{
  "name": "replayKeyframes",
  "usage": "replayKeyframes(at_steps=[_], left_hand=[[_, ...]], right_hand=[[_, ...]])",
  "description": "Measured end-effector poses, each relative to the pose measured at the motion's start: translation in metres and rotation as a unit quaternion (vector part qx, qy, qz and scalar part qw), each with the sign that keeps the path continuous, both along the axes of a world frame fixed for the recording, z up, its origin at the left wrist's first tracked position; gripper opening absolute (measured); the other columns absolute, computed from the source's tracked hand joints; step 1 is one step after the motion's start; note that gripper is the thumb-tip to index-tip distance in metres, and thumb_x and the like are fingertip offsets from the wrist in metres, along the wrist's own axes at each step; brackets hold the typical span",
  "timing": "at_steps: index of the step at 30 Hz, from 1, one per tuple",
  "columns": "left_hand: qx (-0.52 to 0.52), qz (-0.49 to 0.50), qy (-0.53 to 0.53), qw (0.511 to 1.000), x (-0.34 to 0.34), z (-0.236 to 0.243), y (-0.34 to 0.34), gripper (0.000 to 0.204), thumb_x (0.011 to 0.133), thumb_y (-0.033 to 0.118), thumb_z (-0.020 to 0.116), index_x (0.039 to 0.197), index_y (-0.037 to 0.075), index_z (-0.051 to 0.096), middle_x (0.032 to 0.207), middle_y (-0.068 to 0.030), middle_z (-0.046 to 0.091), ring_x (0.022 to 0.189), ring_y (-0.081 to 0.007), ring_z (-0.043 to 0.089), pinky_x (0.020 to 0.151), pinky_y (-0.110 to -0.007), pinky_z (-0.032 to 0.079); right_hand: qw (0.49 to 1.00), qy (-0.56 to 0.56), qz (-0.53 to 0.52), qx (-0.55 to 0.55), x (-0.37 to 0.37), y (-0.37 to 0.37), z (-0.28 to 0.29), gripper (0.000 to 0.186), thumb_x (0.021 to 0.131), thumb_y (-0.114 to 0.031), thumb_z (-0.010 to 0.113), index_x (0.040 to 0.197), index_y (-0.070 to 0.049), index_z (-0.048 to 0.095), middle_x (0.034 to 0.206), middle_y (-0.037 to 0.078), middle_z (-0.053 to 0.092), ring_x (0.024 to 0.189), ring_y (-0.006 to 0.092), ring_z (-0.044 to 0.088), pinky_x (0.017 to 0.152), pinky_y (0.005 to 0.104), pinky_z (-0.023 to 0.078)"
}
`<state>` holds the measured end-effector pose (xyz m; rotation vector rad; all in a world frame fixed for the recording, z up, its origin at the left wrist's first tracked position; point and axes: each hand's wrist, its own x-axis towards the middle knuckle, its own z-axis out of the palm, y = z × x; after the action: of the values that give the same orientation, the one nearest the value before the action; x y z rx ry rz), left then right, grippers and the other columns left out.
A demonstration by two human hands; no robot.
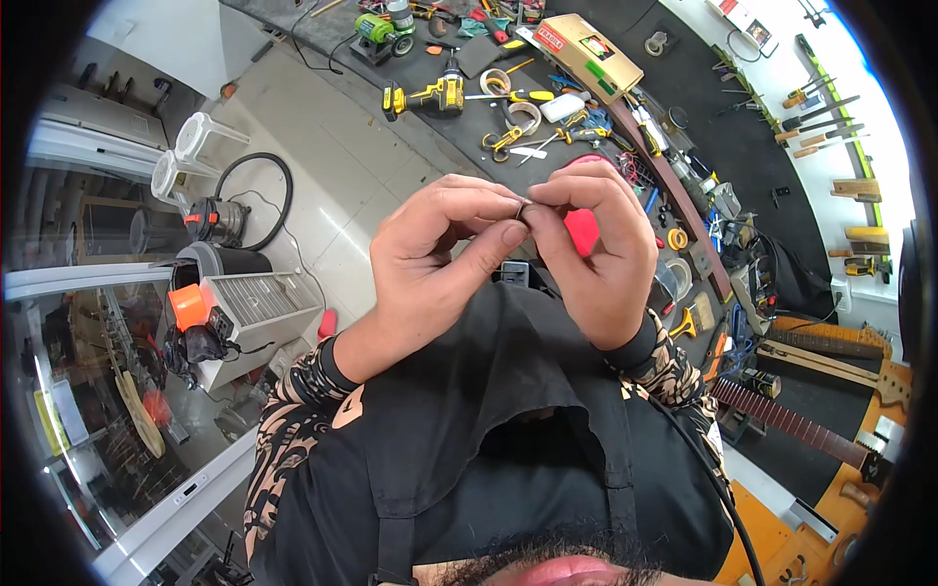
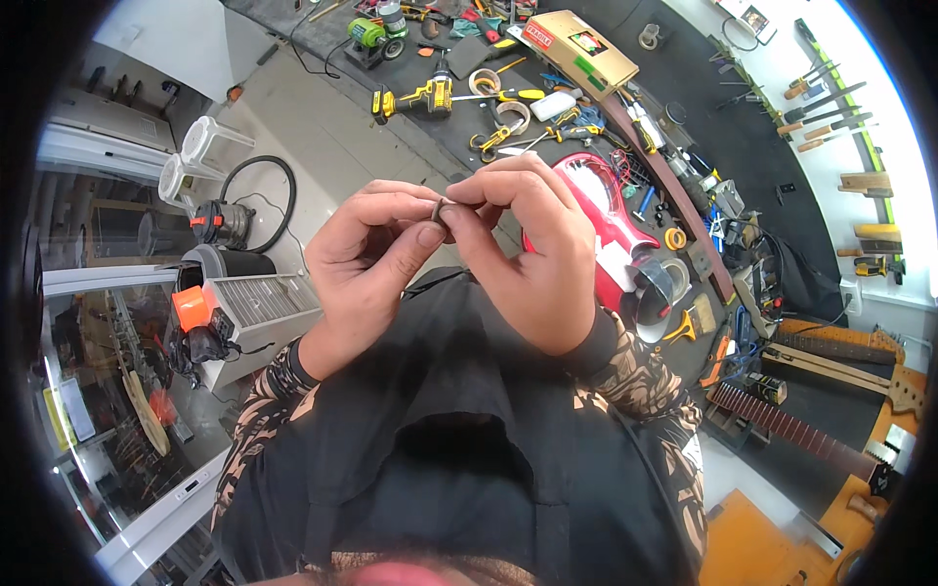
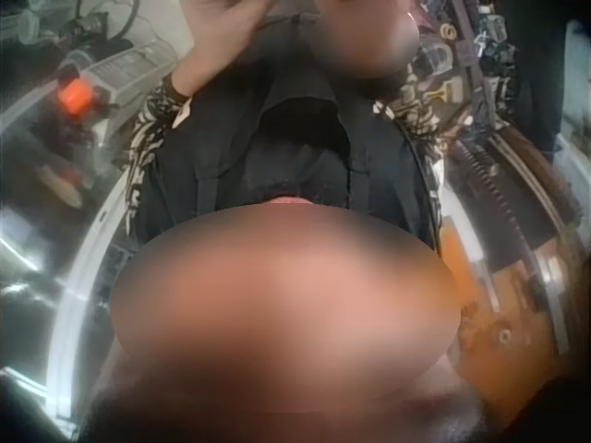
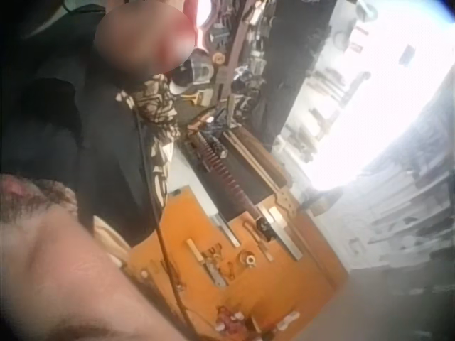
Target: The person works on the electronics of a red electric guitar body, using a screwdriver to adjust components inside the cavity and a utility knife to cut a piece of tape. They also handle small wires and a metal piece, manipulating them with their hands.
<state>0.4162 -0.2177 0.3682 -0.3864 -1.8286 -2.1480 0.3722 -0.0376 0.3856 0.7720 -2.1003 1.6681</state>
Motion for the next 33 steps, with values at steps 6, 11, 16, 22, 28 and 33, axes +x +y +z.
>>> replayKeyframes(at_steps=[6,11,16,22,28,33], left_hand=[[-0.020,0.007,0.015,1.000,-0.002,0.000,0.003,0.024,0.096,-0.013,0.080,0.118,-0.004,0.076,0.120,-0.0167,0.076,0.106,-0.0192,0.077,0.088,-0.031,0.067],[-0.031,0.009,0.022,0.999,-0.005,0.000,0.005,0.024,0.095,-0.013,0.080,0.117,-0.004,0.077,0.118,-0.0166,0.077,0.103,-0.0189,0.077,0.085,-0.030,0.067],[-0.043,0.003,0.016,0.999,-0.005,0.001,0.005,0.024,0.095,-0.013,0.080,0.116,-0.004,0.077,0.116,-0.0164,0.078,0.101,-0.0186,0.077,0.084,-0.030,0.066],[-0.067,-0.009,0.014,0.998,-0.006,0.001,0.004,0.023,0.094,-0.013,0.080,0.116,-0.004,0.078,0.116,-0.0160,0.078,0.101,-0.0184,0.077,0.085,-0.030,0.066],[-0.044,-0.023,-0.034,0.998,-0.005,0.005,0.006,0.021,0.096,-0.012,0.080,0.116,-0.004,0.077,0.116,-0.0142,0.078,0.104,-0.0174,0.077,0.088,-0.031,0.066],[0.042,-0.037,-0.097,0.994,-0.001,0.002,0.008,0.019,0.099,-0.008,0.080,0.117,-0.003,0.076,0.117,-0.0117,0.077,0.104,-0.0143,0.075,0.088,-0.029,0.064]], right_hand=[[1.000,-0.003,-0.008,0.003,0.001,0.003,-0.001,0.022,0.086,0.009,0.085,0.103,0.000,0.075,0.097,0.009,0.074,0.078,0.0163,0.069,0.070,0.0296,0.056],[1.000,0.002,-0.018,0.006,-0.001,0.006,-0.003,0.019,0.085,0.008,0.085,0.098,-0.001,0.075,0.097,0.010,0.075,0.080,0.0193,0.071,0.072,0.0316,0.057],[0.999,0.020,-0.022,0.018,-0.003,0.008,-0.002,0.019,0.083,0.009,0.083,0.096,-0.001,0.074,0.093,0.009,0.075,0.083,0.0228,0.073,0.072,0.0338,0.058],[0.999,0.004,-0.017,0.043,-0.004,0.013,-0.002,0.020,0.080,0.008,0.082,0.092,-0.005,0.072,0.090,0.005,0.074,0.081,0.0225,0.072,0.079,0.0359,0.055],[0.997,0.015,-0.032,0.062,-0.005,0.014,-0.004,0.023,0.078,0.007,0.082,0.091,-0.009,0.071,0.085,0.001,0.072,0.075,0.0185,0.069,0.081,0.0349,0.052],[0.993,0.061,-0.057,0.080,-0.004,0.012,-0.004,0.024,0.076,0.005,0.083,0.090,-0.010,0.071,0.084,0.000,0.070,0.074,0.0174,0.068,0.083,0.0351,0.050]])
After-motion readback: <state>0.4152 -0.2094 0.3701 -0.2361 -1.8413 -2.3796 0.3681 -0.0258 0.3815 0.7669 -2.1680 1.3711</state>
